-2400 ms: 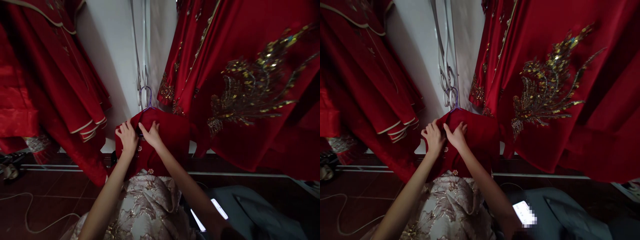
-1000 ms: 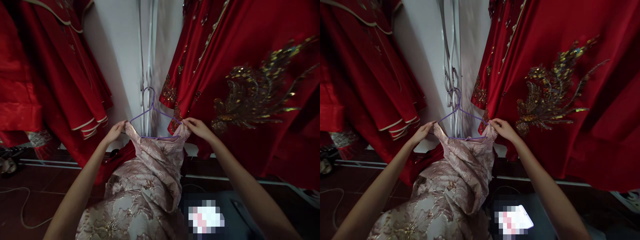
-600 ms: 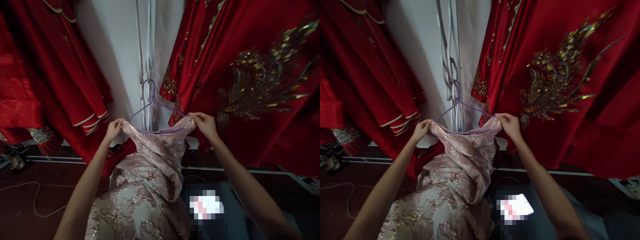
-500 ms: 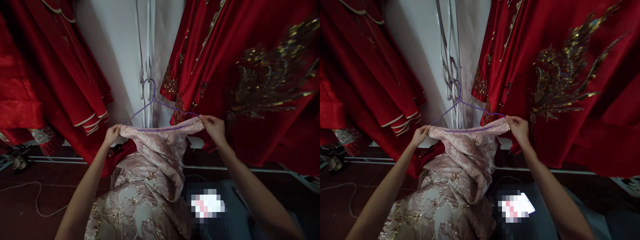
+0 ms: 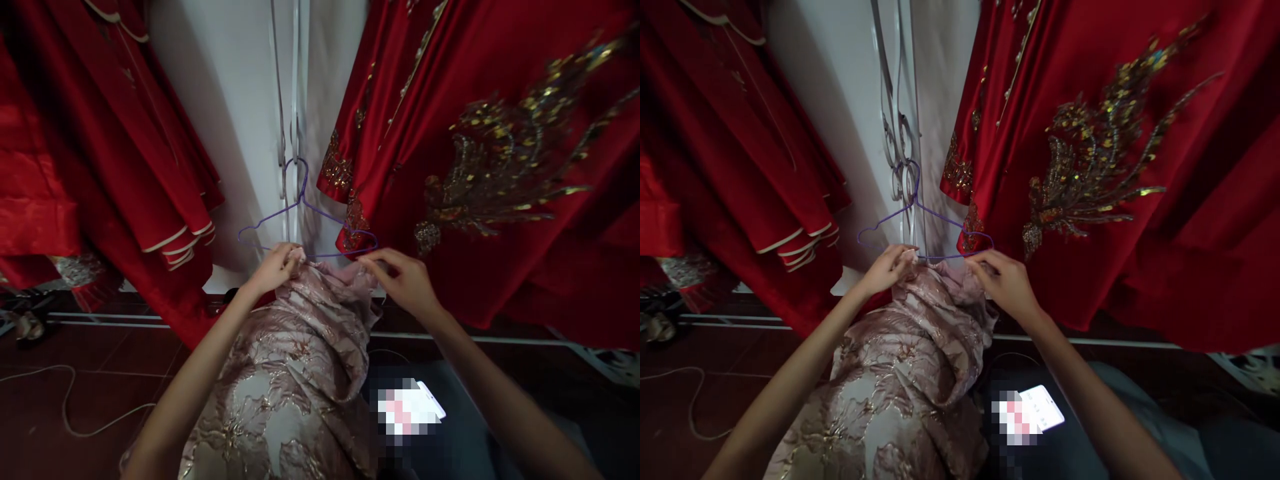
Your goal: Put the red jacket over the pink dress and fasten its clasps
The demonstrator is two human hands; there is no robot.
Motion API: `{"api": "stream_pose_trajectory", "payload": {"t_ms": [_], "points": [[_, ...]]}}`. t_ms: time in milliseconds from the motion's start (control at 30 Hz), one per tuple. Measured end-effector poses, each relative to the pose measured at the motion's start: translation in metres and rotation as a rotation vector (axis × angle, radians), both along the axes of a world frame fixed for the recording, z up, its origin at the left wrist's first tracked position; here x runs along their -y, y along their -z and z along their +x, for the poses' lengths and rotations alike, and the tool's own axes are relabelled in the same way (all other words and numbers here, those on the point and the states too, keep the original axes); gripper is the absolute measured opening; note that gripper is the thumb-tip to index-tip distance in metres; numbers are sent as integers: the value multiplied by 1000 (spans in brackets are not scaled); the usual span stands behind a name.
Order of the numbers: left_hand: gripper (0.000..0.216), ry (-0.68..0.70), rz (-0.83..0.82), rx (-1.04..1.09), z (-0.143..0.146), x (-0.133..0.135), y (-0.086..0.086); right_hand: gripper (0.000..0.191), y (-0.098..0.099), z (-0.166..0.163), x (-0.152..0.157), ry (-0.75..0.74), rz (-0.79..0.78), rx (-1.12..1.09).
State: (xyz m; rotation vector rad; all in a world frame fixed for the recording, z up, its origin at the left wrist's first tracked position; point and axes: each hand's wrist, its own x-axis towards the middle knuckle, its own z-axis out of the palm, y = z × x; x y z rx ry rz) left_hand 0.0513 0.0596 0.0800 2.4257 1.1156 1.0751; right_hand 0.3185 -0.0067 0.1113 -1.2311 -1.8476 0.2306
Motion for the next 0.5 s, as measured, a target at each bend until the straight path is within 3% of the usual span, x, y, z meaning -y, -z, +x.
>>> {"api": "stream_pose_trajectory", "payload": {"t_ms": [100, 233, 500], "points": [[28, 13, -2, -7, 27, -11, 17, 23, -3, 15, -33, 5, 64, -119], [23, -43, -26, -48, 39, -11, 43, 21, 4, 51, -67, 55, 55, -203], [25, 19, -67, -29, 32, -3, 36, 20, 8, 87, -61, 366, 67, -108]]}}
